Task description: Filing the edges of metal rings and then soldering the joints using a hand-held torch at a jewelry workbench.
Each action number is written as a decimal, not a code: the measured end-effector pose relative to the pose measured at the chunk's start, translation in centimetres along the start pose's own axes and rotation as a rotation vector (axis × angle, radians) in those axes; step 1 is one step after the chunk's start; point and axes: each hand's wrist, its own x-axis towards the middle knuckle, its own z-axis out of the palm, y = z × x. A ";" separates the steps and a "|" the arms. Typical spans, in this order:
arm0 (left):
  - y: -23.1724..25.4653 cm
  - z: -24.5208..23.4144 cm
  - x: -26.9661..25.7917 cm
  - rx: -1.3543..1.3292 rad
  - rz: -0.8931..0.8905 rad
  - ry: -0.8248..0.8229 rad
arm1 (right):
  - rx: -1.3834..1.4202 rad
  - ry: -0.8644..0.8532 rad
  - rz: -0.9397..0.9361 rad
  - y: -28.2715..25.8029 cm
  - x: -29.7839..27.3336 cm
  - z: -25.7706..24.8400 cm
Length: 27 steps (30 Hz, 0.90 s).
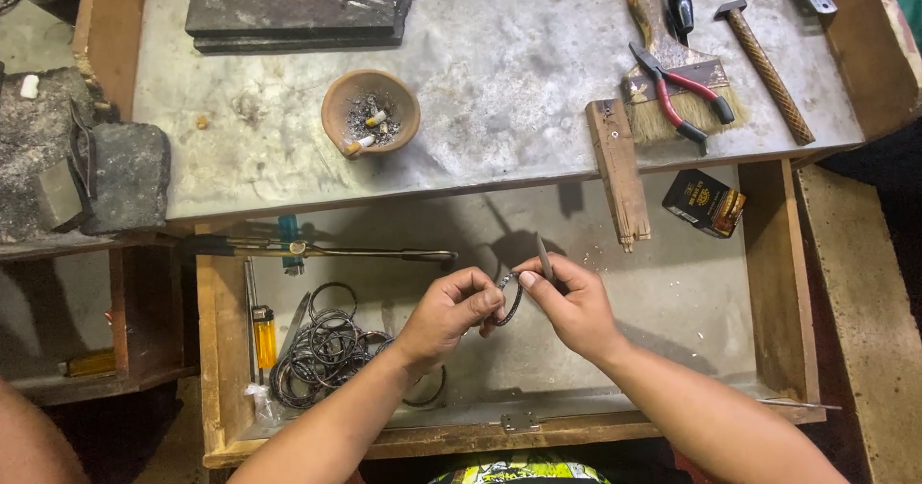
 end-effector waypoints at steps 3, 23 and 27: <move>0.4 0.3 0.0 0.018 -0.016 0.014 | -0.003 0.001 0.013 0.0 0.0 0.0; 0.7 0.1 0.8 -0.092 0.111 0.261 | 0.274 0.085 0.062 2.8 -0.3 -1.2; -0.1 0.6 0.8 0.094 0.164 0.238 | 0.510 0.015 0.249 2.0 -0.2 -0.4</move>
